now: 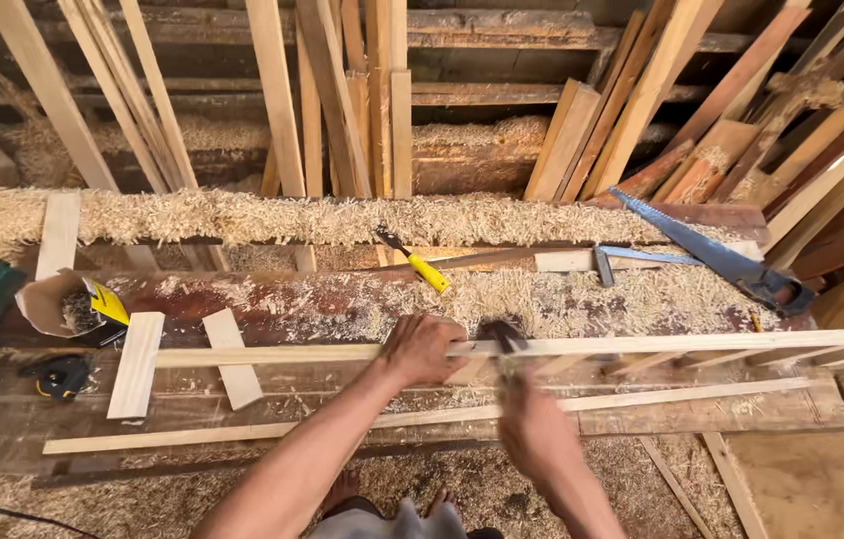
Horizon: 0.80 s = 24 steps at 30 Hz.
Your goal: The person assembles a small wooden ladder on a workbench, positioning thin wood rungs between two side rails and hammering nails to fasten each rung. They reposition the frame, add nails by hand, hammer them in, and finally lift and turn the assembled ladder to check it.
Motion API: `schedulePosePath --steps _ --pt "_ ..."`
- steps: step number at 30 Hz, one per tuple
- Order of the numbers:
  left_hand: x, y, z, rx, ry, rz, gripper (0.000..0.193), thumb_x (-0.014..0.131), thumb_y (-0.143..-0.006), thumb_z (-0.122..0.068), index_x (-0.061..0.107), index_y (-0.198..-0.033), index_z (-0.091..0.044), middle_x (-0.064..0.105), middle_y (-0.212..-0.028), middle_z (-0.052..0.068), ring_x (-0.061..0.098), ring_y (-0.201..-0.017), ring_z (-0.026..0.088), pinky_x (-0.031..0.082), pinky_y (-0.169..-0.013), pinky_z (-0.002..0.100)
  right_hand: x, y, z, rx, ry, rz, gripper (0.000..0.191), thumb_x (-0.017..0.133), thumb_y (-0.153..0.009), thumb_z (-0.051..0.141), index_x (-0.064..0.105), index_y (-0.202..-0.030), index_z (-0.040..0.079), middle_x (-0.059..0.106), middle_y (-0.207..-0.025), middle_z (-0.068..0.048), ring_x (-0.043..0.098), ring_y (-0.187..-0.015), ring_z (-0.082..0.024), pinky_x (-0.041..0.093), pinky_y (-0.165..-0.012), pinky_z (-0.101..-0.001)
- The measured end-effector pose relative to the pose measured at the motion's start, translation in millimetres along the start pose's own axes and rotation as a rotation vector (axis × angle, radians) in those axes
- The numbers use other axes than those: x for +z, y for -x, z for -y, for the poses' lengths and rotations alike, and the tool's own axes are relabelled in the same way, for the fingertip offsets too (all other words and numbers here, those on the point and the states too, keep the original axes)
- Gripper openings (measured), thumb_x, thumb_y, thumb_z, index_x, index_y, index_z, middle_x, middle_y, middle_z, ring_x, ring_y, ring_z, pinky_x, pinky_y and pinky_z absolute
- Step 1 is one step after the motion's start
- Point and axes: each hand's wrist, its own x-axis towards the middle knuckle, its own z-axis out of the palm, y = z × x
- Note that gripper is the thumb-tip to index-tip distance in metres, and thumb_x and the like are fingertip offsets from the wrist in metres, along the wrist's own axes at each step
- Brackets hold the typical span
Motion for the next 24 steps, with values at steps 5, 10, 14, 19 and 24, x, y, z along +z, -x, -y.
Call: schedulePosePath --steps 5,10,14,19,24 --pt "-13.1 4.6 -13.7 0.071 0.066 -0.05 0.037 0.081 -0.082 -0.038 0.055 -0.067 -0.015 0.047 -0.055 0.0 0.038 -0.047 0.011 0.033 -0.044 0.029 -22.2 17.2 20.7 -0.16 -0.152 -0.421 0.033 0.045 -0.102 0.03 0.055 -0.119 0.003 0.068 -0.069 -0.019 0.065 -0.054 -0.03 0.049 -0.049 -0.0459" --pt "-12.0 10.5 -19.0 -0.07 0.055 0.072 0.011 0.073 -0.081 -0.025 0.065 -0.08 -0.017 0.056 -0.063 -0.004 0.043 -0.05 0.009 0.038 -0.043 0.027 -18.2 19.6 8.4 -0.231 -0.171 -0.394 0.029 0.041 -0.107 0.027 0.049 -0.119 0.003 0.067 -0.069 -0.015 0.062 -0.052 -0.024 0.05 -0.044 -0.0412" --pt "-13.5 9.5 -22.1 -0.226 0.101 0.208 0.036 0.069 -0.097 -0.048 0.072 -0.091 -0.013 0.061 -0.071 0.002 0.045 -0.054 0.012 0.039 -0.049 0.028 10.6 -15.4 -15.5 0.138 -0.069 -0.021 0.034 0.036 -0.108 0.03 0.045 -0.133 0.008 0.066 -0.064 -0.015 0.056 -0.048 -0.026 0.049 -0.044 -0.0446" --pt "-7.9 6.7 -25.4 0.144 -0.068 -0.11 0.043 0.069 -0.08 -0.042 0.074 -0.114 -0.017 0.068 -0.094 0.005 0.06 -0.062 0.016 0.052 -0.054 0.042 27.2 -75.4 -39.7 -0.148 -0.127 -0.359 0.033 0.048 -0.102 0.029 0.051 -0.12 0.001 0.066 -0.068 -0.013 0.063 -0.051 -0.025 0.052 -0.046 -0.0435" --pt "-27.0 54.5 18.7 0.033 -0.058 -0.031 0.045 0.064 -0.084 -0.058 0.071 -0.087 -0.013 0.06 -0.079 0.003 0.049 -0.061 0.017 0.048 -0.051 0.043 44.5 -128.3 -31.7 -0.144 -0.29 -0.342 0.034 0.05 -0.106 0.031 0.058 -0.111 -0.002 0.067 -0.081 -0.022 0.063 -0.067 -0.031 0.052 -0.058 -0.0471"
